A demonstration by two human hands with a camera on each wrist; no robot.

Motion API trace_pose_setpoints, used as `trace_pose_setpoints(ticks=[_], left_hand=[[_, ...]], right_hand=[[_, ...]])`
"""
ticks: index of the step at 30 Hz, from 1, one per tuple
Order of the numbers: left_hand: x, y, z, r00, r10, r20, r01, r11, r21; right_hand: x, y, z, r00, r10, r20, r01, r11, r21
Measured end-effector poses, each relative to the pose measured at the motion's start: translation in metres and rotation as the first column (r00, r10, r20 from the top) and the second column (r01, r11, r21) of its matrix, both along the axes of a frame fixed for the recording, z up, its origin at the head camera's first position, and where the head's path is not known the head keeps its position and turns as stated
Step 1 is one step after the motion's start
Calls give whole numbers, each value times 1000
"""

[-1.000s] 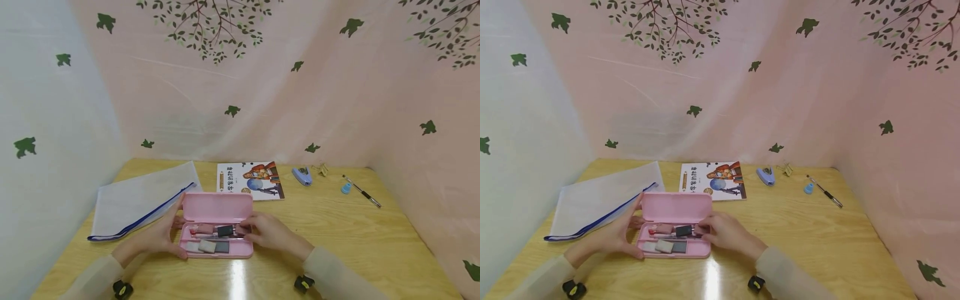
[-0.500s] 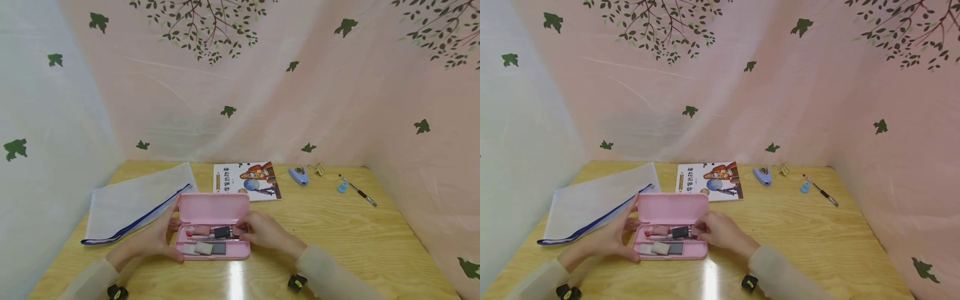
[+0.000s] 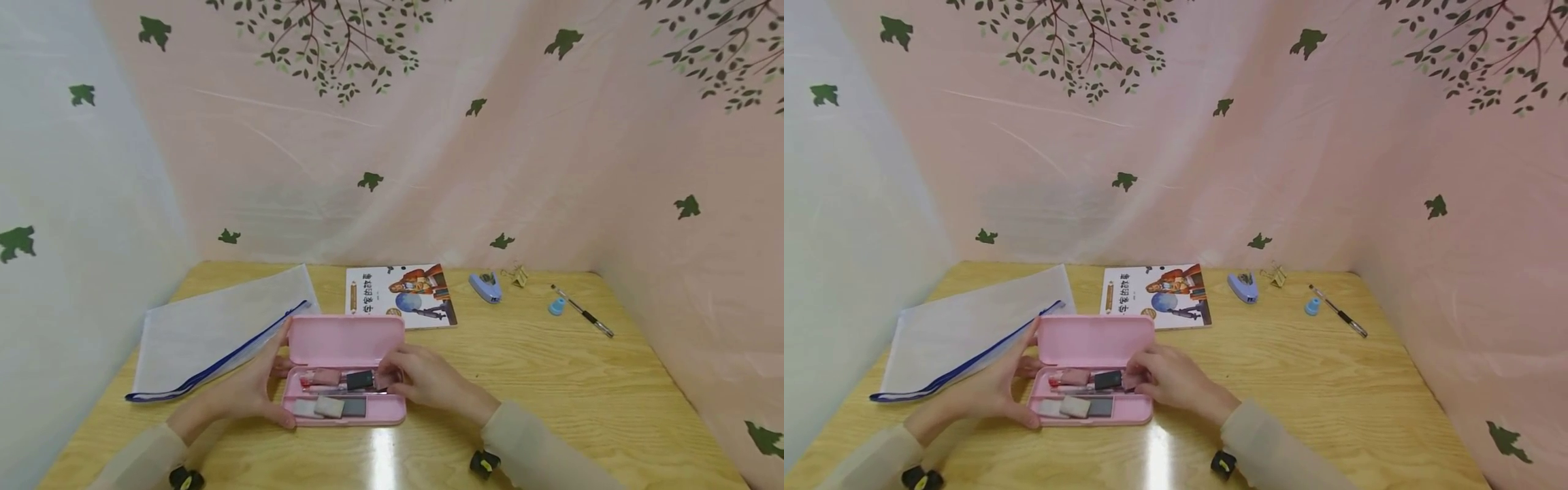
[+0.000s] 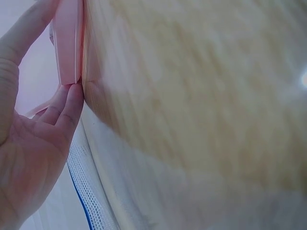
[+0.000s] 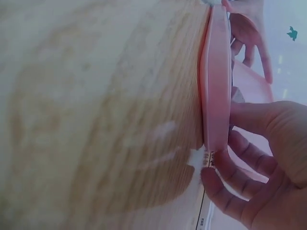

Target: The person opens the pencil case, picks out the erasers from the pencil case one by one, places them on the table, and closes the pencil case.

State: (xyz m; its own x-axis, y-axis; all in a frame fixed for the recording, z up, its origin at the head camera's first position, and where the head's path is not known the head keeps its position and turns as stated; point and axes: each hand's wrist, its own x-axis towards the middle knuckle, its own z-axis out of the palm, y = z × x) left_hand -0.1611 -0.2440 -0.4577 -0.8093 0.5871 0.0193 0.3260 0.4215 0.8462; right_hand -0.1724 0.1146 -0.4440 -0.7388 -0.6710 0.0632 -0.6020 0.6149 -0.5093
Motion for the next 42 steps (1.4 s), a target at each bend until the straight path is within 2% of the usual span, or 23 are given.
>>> trace_pose_setpoints(ticks=[8,17,24,31,35,38,42], left_hand=[[2,1,2,1000,1,16,-1,1000,-1],[2,0,2,1000,11,-8,-11,1000,-29],[2,0,0,1000,12,-25,-12,1000,-15],[2,2,0,1000,3,-17,-3,1000,-14],[2,2,1,1000,2,-19,-2,1000,-16],[2,2,1,1000,4,-23,-4,1000,-19],[2,1,1,1000,12,-25,-13,999,-35]], right_hand=[[0,-2,0,1000,-23,3,23,999,42],[0,-2,-1,999,17,-32,-16,1000,14],[0,1,2,999,27,-18,-26,999,22],[0,7,2,999,44,11,-43,998,-49],[0,12,3,993,40,109,-24,990,-141],[0,21,9,980,36,194,8,976,-219],[-5,42,15,978,41,205,17,962,-272]])
